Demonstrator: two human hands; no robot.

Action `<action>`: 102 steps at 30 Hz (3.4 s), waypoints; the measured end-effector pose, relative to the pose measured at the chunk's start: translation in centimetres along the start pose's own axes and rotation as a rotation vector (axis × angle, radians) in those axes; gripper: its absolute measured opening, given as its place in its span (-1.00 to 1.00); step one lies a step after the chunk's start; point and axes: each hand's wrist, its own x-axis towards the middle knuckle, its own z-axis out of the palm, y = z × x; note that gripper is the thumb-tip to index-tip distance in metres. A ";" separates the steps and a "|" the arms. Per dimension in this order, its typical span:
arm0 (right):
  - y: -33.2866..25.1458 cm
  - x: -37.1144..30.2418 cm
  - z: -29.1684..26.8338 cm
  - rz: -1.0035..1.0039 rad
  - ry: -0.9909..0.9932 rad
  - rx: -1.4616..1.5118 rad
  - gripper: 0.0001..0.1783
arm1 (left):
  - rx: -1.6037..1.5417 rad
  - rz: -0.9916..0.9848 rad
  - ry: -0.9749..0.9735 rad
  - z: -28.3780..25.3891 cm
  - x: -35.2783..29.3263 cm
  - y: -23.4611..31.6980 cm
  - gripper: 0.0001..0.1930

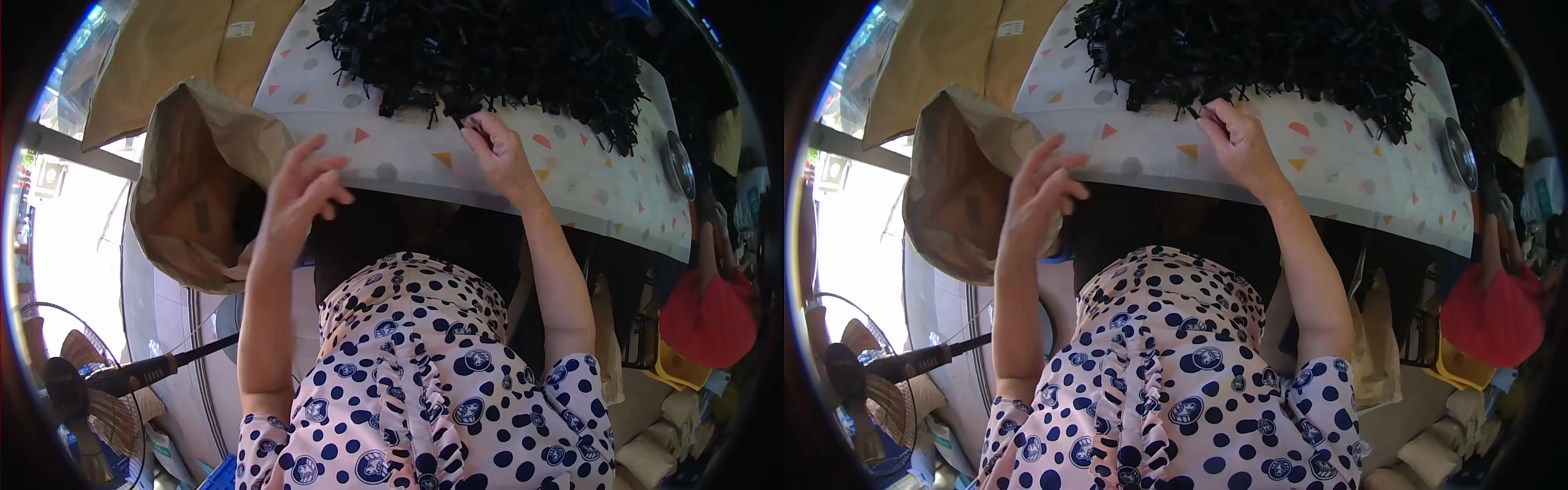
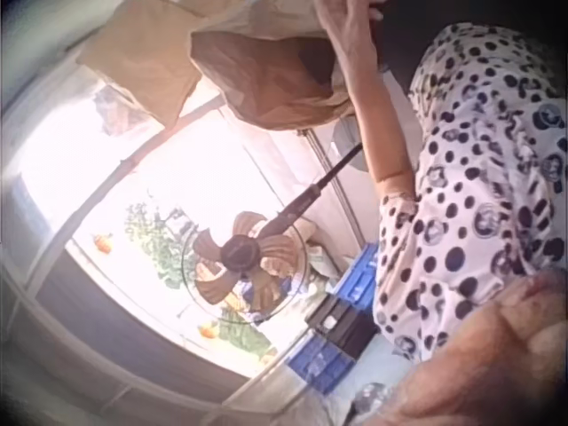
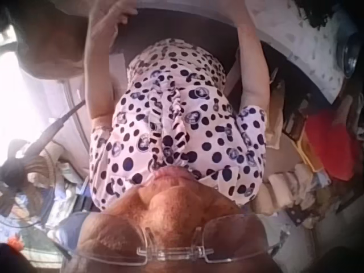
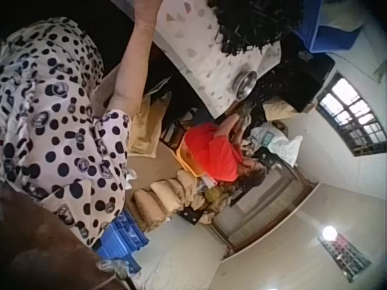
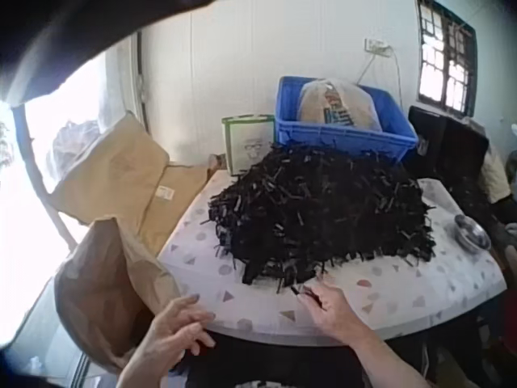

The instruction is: The recorder is assembling small black plastic components and placing them into brown paper bags.

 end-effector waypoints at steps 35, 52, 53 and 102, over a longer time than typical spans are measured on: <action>-5.8 -10.4 6.2 0.179 -0.202 0.233 -0.83 | -0.189 -0.093 -0.141 6.2 -3.9 -5.3 -0.66; -5.2 -9.9 8.5 0.262 -0.161 0.218 -0.86 | 0.615 0.285 0.040 7.4 -3.5 -5.9 -0.62; -4.9 -9.9 8.7 0.247 -0.139 0.236 -0.86 | 0.623 0.302 0.050 7.4 -3.4 -5.9 -0.62; -2.4 -9.9 6.1 0.408 -0.203 0.723 -0.68 | 0.119 0.006 -0.280 7.8 -3.6 -4.9 -0.63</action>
